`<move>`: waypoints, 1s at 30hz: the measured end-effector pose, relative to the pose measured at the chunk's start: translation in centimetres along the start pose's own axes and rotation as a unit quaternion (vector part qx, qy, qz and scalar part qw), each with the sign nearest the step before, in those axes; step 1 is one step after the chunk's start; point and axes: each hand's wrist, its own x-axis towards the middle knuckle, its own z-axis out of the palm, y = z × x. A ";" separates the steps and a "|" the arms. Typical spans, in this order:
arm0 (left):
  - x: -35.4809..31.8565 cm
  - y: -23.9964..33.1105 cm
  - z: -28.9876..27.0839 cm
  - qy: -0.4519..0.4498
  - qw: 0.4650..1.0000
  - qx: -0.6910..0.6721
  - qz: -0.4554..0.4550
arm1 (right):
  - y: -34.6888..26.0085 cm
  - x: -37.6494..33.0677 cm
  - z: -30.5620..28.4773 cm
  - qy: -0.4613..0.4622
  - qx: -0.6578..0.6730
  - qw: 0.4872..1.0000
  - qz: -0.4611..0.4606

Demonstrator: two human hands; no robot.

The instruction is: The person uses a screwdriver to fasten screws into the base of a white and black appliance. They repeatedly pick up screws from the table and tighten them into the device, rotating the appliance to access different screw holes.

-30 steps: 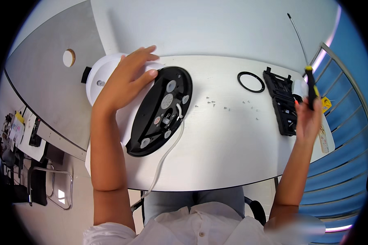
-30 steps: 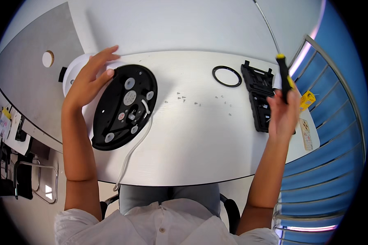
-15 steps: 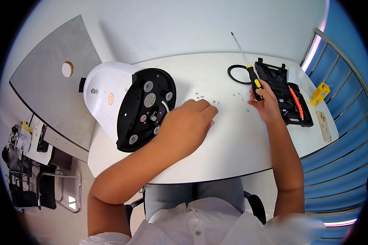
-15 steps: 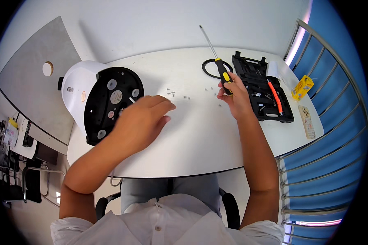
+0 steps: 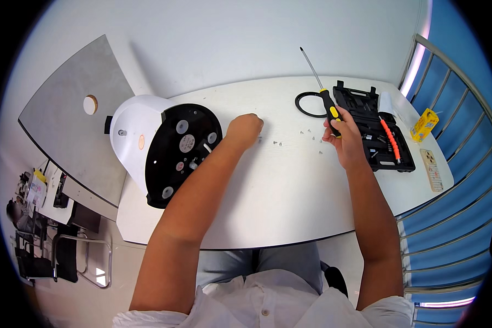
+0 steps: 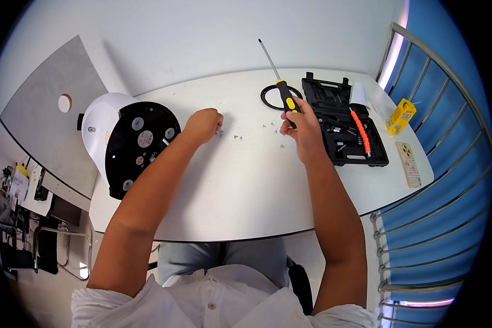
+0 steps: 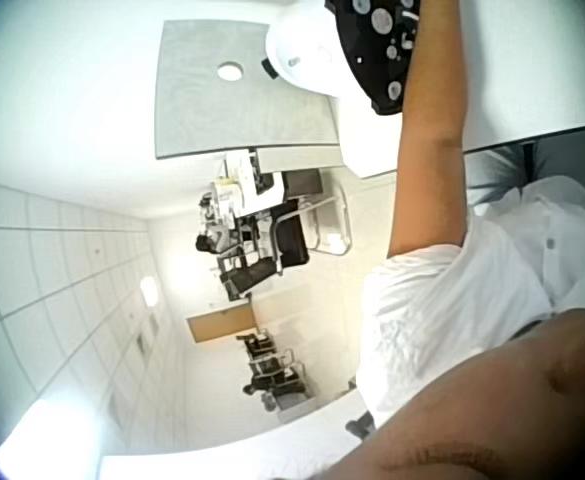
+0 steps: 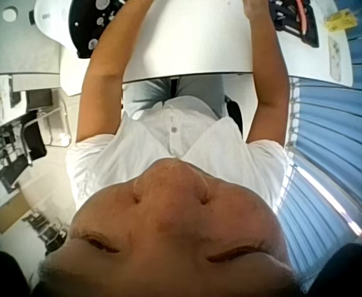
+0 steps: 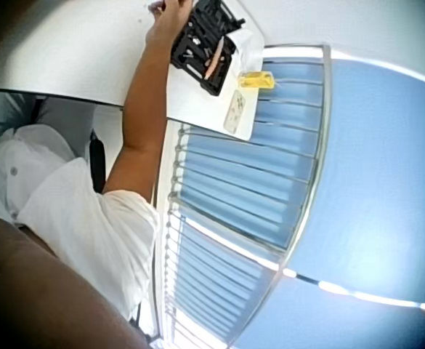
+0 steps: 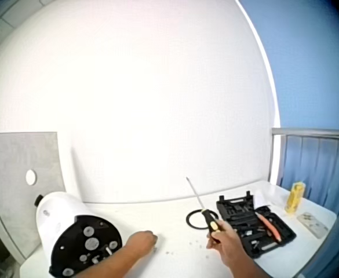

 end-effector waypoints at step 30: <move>-2.4 5.5 -9.9 0.175 0.263 -0.949 0.005 | -0.1 -1.0 0.8 -0.176 -0.162 0.971 -0.008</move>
